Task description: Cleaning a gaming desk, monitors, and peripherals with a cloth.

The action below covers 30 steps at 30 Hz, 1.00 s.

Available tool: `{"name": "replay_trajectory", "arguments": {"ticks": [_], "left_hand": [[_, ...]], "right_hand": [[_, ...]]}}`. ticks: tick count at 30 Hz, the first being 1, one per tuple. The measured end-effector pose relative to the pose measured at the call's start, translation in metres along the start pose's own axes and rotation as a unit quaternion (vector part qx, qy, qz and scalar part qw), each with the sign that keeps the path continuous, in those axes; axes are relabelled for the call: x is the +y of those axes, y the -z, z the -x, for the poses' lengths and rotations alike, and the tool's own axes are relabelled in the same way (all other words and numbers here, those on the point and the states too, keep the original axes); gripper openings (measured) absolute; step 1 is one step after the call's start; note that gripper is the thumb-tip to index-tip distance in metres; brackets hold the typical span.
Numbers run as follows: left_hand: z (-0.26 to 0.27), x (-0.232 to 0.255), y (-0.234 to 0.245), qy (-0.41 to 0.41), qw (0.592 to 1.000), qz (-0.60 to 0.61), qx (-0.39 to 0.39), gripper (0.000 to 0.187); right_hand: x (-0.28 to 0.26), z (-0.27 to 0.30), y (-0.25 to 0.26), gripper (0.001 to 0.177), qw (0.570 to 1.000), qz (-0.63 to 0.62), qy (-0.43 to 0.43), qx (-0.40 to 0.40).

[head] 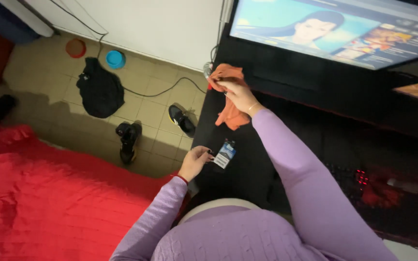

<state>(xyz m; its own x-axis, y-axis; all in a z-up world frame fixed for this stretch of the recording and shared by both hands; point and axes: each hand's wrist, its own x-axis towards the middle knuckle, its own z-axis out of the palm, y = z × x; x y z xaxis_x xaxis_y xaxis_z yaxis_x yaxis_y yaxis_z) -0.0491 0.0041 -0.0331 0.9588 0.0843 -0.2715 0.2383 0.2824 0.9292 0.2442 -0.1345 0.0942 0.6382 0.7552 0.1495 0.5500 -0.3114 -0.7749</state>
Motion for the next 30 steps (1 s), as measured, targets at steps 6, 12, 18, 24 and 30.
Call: {"name": "replay_trajectory", "arguments": {"ticks": [6,12,18,24,30], "left_hand": [[-0.005,0.018,-0.029,0.000,0.999,-0.040,0.014,0.022],[-0.014,0.041,-0.072,-0.017,0.999,-0.041,0.010,0.022],[-0.021,0.043,-0.088,-0.015,1.000,-0.012,0.001,0.023],[-0.020,0.046,-0.090,-0.012,0.999,-0.003,0.036,0.023],[-0.020,0.044,-0.078,0.012,0.999,-0.005,0.042,0.020]], "right_hand": [[-0.027,0.065,0.040,0.047,0.714,-0.679,-0.158,0.061],[-0.035,0.104,0.078,0.049,0.707,-0.678,-0.153,0.131],[0.063,0.131,0.131,0.044,0.908,-0.246,-0.072,0.331],[0.088,0.100,0.147,0.054,0.941,0.280,-0.081,0.172],[0.047,0.053,0.107,0.063,0.921,0.369,-0.062,0.106]]}}
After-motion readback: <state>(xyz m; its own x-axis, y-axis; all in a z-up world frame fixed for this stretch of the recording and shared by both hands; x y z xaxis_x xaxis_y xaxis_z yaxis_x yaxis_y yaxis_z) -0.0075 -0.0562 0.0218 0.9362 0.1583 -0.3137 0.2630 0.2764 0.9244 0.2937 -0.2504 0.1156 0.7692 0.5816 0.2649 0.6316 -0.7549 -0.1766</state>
